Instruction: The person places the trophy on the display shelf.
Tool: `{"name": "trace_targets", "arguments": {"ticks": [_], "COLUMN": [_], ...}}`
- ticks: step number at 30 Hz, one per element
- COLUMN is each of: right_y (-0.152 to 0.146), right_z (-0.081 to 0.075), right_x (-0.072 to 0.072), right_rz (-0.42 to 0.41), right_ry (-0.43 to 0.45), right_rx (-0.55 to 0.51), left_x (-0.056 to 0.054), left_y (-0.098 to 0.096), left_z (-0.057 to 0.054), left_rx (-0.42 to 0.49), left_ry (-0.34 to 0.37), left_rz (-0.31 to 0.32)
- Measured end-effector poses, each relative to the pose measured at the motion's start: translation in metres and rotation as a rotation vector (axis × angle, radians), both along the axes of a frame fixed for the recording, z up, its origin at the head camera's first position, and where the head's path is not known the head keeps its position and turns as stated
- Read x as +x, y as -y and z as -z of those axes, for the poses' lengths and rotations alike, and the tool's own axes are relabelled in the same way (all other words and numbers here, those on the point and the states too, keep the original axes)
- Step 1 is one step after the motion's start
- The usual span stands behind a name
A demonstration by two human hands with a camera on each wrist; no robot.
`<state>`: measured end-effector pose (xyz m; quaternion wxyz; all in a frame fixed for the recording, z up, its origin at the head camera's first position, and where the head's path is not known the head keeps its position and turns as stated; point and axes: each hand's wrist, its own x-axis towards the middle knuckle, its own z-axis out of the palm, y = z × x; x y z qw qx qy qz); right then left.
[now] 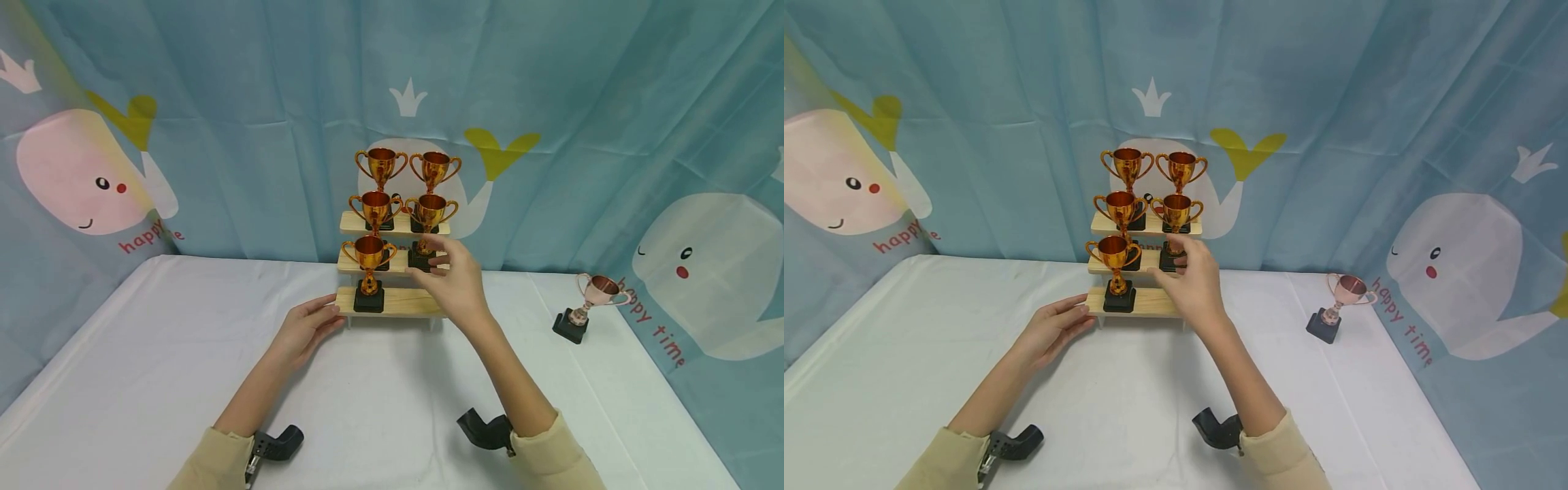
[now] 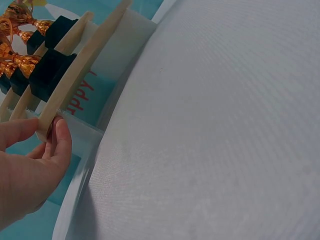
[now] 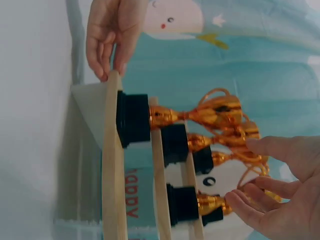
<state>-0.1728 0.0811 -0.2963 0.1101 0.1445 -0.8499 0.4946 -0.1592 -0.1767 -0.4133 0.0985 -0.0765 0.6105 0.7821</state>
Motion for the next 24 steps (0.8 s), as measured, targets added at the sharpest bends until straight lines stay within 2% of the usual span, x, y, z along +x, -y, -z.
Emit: {"name": "trace_targets", "arguments": {"ticks": [8,15,24], "right_y": [-0.027,-0.052,-0.086], "right_z": [0.002,0.002,0.002], "right_x": [0.001,0.005,0.01], "right_rz": [0.059,0.103,0.18], "right_ry": [0.004,0.006,-0.036], "right_rx": [0.009,0.059,0.118], "left_x": [0.0,0.0,0.0], "left_y": [0.0,0.0,0.0], "left_z": [0.0,0.0,0.0], "left_rx": [-0.01,-0.017,-0.011], "left_ry": [0.0,0.003,0.007], "left_rz": [0.001,0.002,-0.004]}}
